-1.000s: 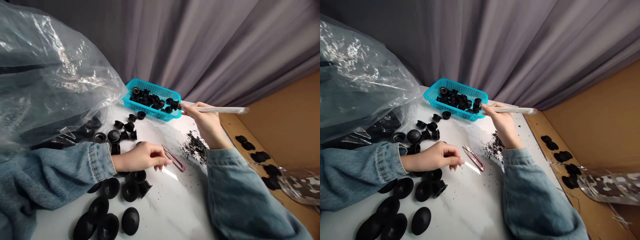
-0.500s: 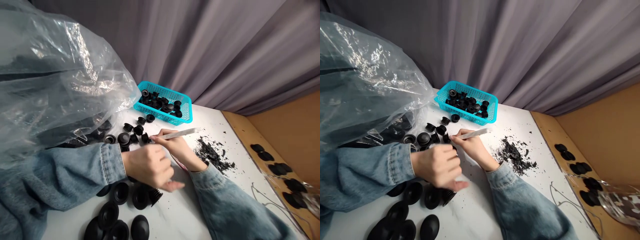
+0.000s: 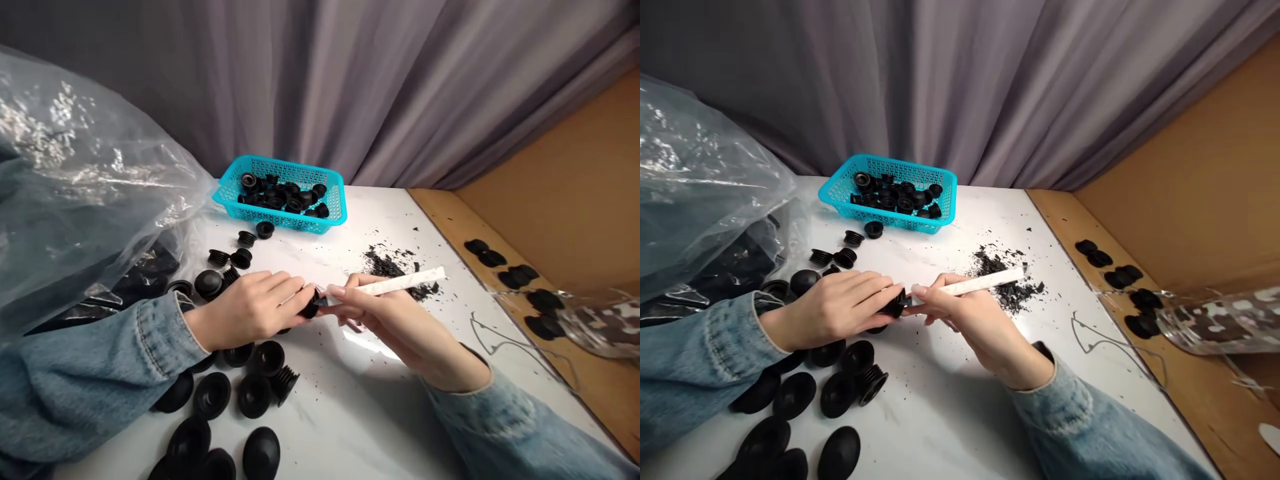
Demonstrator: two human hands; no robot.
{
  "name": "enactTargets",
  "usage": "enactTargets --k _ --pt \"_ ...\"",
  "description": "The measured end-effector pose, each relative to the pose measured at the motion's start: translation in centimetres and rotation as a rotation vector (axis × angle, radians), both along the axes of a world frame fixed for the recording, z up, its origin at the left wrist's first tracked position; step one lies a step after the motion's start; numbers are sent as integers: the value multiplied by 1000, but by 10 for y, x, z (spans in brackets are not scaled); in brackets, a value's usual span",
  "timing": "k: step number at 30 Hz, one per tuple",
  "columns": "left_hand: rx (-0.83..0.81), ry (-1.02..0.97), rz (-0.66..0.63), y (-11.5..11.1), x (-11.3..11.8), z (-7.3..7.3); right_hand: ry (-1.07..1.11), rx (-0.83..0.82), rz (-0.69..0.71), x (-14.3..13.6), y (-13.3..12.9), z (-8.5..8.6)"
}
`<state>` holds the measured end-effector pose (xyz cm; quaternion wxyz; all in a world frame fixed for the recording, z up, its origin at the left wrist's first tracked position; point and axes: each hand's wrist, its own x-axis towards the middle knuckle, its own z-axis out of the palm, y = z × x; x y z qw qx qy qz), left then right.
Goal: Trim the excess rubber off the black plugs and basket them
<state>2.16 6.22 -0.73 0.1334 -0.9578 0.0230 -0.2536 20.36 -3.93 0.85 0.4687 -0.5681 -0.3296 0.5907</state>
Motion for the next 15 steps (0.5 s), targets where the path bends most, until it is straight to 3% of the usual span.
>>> enactTargets --k 12,15 --pt "-290 -18 20 -2 4 -6 37 -29 41 7 2 9" --pt "-284 -48 44 -1 3 -8 77 -46 39 9 3 12"
